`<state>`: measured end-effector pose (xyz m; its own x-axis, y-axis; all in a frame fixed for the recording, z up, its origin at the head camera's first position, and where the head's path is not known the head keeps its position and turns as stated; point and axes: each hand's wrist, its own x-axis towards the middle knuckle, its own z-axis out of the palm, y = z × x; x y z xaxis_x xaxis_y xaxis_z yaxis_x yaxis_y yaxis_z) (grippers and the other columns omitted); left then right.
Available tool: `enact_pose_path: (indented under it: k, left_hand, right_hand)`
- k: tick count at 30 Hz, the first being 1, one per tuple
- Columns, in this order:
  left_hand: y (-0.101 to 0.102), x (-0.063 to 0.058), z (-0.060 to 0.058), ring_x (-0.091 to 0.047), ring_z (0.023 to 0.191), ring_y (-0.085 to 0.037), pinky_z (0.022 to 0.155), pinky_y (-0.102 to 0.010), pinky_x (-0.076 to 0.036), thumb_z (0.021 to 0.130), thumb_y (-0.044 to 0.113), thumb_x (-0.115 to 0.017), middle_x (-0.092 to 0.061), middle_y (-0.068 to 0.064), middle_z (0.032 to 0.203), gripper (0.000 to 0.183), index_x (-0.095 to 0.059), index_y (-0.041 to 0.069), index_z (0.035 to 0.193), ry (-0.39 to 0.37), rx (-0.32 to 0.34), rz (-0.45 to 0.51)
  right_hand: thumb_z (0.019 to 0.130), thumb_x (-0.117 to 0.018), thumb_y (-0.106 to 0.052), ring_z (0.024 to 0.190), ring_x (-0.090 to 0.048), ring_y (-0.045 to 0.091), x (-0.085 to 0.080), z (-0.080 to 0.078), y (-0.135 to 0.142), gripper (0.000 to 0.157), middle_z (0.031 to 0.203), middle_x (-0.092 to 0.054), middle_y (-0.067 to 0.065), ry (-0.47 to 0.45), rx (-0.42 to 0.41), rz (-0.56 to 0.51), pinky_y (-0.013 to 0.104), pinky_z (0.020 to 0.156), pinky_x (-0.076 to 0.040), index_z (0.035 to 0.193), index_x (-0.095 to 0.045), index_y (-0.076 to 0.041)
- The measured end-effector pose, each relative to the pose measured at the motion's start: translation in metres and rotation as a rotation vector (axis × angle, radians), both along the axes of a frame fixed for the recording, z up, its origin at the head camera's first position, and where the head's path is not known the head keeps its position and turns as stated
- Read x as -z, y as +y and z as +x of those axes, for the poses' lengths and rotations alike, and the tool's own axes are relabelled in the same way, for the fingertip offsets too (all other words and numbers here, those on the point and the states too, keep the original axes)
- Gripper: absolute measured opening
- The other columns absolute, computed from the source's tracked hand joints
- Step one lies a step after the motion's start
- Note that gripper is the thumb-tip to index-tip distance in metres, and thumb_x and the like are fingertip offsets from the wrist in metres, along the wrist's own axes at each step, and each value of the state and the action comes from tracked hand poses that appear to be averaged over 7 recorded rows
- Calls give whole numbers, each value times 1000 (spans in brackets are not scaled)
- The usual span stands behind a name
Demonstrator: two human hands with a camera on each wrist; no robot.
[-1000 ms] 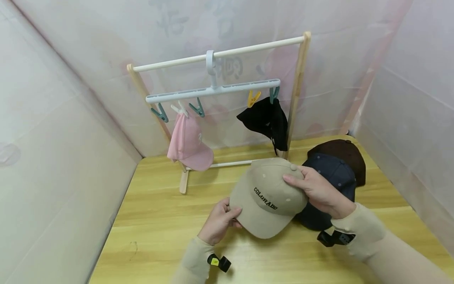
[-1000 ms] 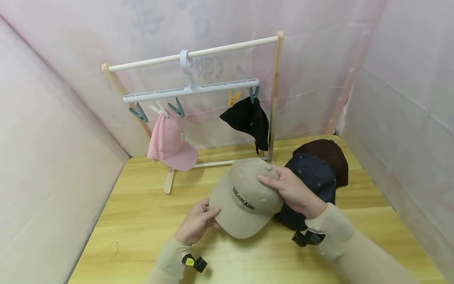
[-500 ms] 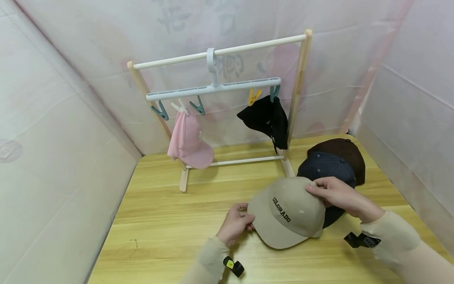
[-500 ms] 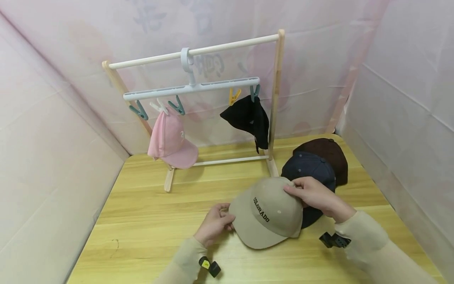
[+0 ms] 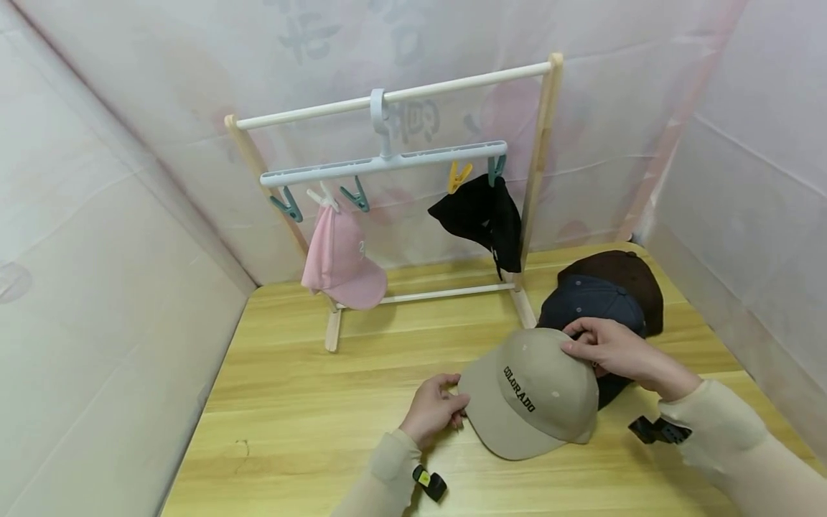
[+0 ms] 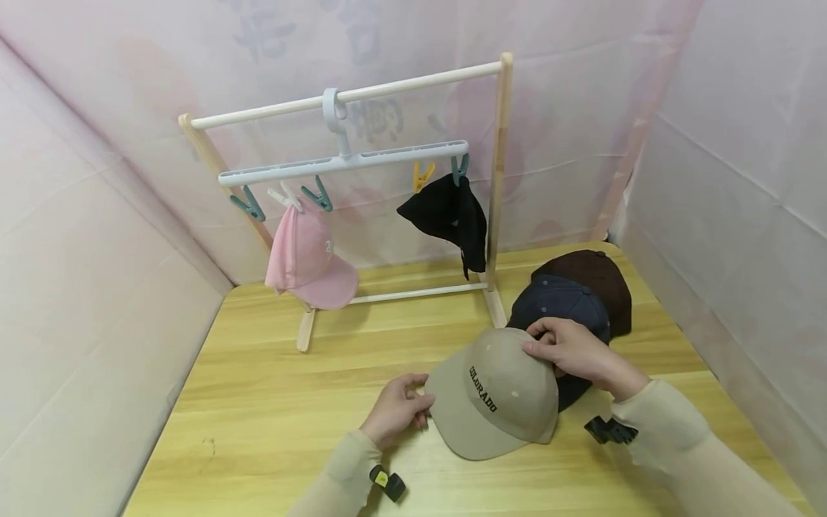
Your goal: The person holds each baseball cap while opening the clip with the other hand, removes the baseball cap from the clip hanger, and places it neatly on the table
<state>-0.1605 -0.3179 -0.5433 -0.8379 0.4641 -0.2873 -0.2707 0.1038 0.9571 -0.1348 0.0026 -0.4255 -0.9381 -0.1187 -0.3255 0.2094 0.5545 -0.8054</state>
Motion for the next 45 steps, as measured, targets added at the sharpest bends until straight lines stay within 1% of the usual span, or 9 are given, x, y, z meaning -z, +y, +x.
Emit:
enact_pose_path:
  k: [8, 15, 20, 25, 28, 32, 35, 42, 45]
  left_hand:
    - [-3, -1, 2, -55, 46, -13, 46, -24, -49, 88, 2, -66, -65, -13, 70, 39, -53, -3, 125, 2, 33, 19]
    - [-1, 0, 6, -54, 46, -13, 45, -25, -48, 87, 3, -69, -64, -11, 69, 38, -53, -1, 121, -5, -8, 6]
    - [0, -1, 6, -53, 45, -12, 44, -24, -47, 87, 5, -69, -63, -10, 68, 35, -53, -3, 116, 6, -43, 1]
    - [-2, -1, 7, -52, 45, -12, 44, -24, -46, 88, 7, -69, -62, -10, 68, 31, -54, -4, 113, 1, -72, -1]
    - [-4, 1, 7, -52, 47, -11, 45, -24, -46, 89, 8, -67, -62, -10, 69, 29, -54, -3, 112, 0, -67, 13]
    - [-10, 2, 7, -55, 51, -12, 49, -23, -48, 91, 9, -65, -63, -11, 73, 28, -54, -4, 114, -5, -39, 44]
    - [-16, -2, 7, -56, 53, -14, 51, -24, -49, 93, 9, -62, -65, -13, 76, 28, -54, -6, 115, 12, -29, 45]
    - [-26, -20, 3, -58, 59, -17, 54, -29, -52, 96, 13, -59, -66, -23, 82, 29, -55, -7, 117, 103, -31, -11]
    - [-29, -26, 0, -59, 61, -19, 56, -31, -52, 96, 13, -58, -65, -23, 84, 30, -55, -7, 118, 106, -21, -8]
  right_hand:
    - [94, -63, -33, 78, -63, 24, -1, 2, 2, 52, 87, -67, 9, -16, 6, 2, 40, 62, -55, 128, -47, 3]
    - [95, -61, -35, 77, -61, 22, -3, 4, 1, 55, 87, -65, 8, 4, -23, 28, 39, 62, -53, 130, -45, 4]
    - [95, -60, -35, 77, -59, 19, -4, 3, 1, 52, 93, -63, 8, 53, -25, 88, 35, 62, -52, 128, -48, 3]
    - [97, -58, -35, 85, -59, 19, -10, 3, 1, 50, 106, -61, 9, 110, -24, 125, 35, 67, -52, 128, -51, 2]
    - [97, -56, -36, 87, -59, 19, -15, 3, -1, 51, 109, -60, 11, 143, -16, 122, 35, 68, -52, 129, -50, 3]
    - [98, -56, -36, 88, -59, 21, -20, 3, -4, 51, 110, -60, 13, 176, -14, 108, 33, 68, -53, 129, -50, 4]
    - [98, -56, -35, 88, -59, 23, -26, 1, -8, 49, 109, -61, 14, 193, -24, 114, 32, 69, -53, 128, -51, 4]
    - [98, -56, -36, 93, -58, 25, -47, -3, -12, 45, 108, -61, 12, 238, -58, 164, 28, 72, -51, 125, -54, 0]
    - [98, -56, -36, 94, -59, 25, -55, -4, -16, 43, 107, -61, 10, 247, -71, 180, 28, 75, -50, 123, -55, -2]
